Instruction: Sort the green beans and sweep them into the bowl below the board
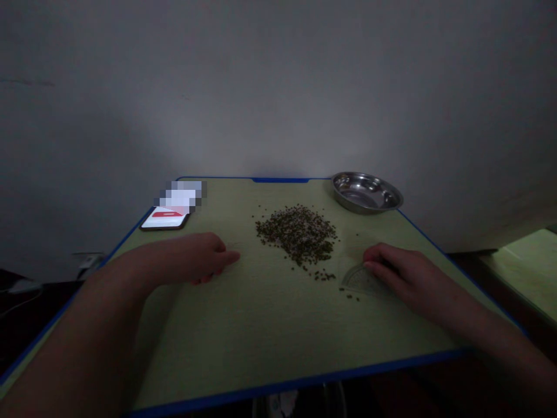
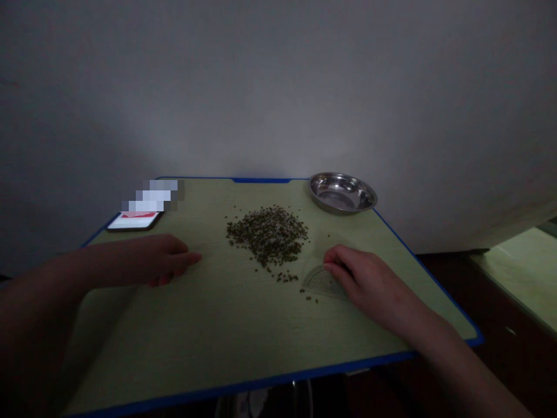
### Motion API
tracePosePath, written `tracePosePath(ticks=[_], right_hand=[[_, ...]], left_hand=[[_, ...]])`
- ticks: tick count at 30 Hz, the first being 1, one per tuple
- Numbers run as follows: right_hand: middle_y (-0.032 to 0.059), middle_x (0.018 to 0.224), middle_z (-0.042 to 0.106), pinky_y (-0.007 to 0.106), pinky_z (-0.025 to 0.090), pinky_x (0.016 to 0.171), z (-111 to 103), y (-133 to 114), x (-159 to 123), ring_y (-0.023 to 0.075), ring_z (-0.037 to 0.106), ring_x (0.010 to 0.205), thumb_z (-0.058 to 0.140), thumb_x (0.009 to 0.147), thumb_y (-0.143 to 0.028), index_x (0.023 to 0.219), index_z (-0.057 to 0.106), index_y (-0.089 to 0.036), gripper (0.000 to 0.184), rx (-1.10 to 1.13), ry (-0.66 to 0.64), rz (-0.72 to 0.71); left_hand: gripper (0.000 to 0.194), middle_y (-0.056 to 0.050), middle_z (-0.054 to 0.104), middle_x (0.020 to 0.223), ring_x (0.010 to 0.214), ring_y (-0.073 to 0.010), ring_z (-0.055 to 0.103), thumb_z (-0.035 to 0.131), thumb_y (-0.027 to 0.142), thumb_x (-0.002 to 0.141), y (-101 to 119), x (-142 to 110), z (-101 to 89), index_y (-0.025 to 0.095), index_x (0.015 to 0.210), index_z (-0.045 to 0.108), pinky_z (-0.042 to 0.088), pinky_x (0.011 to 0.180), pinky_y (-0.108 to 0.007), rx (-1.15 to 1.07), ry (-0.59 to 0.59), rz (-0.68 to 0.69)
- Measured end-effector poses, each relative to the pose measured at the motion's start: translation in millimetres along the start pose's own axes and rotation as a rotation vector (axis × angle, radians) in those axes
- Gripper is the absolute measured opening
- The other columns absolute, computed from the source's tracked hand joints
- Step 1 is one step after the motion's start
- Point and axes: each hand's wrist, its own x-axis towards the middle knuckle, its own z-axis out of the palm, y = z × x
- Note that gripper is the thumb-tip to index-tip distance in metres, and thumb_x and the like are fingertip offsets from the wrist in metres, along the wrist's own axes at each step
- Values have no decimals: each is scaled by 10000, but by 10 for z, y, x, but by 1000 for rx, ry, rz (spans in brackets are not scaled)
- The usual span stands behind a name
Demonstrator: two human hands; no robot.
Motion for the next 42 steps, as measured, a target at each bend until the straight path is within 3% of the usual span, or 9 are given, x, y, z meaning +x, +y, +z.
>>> tracePosePath(ticks=[18,27,35,42], right_hand=[[39,725,655,302,405,549,123,-194,33,194,606,622,394,925,-326,854,536,-222,190,-119,101,30],[43,703,658,317,408,541,25,-60,7,212,612,609,397,917,-352,844,549,-227,209,-189,140,58],[31,737,655,316,419,588,85,-78,-3,207,618,649,397,927,-339,870,537,-232,185,-120,123,80],[37,754,671,309,426,593,143,-176,29,206,632,659,404,923,-310,878,543,-227,168,-133,146,62]], left_hand=[[530,-104,687,691,583,-204,616,370,655,776,-2,-2,6,188,662,592,422,531,-298,2,7,19],[507,-92,684,693,598,-209,625,384,642,782,14,-15,5,192,663,582,435,548,-303,-14,8,8],[521,-83,684,677,579,-194,623,384,638,792,-17,7,13,183,675,608,432,530,-290,-10,5,7],[529,-23,631,634,567,-147,587,319,574,853,-4,-92,42,149,715,603,400,524,-245,-53,88,93]])
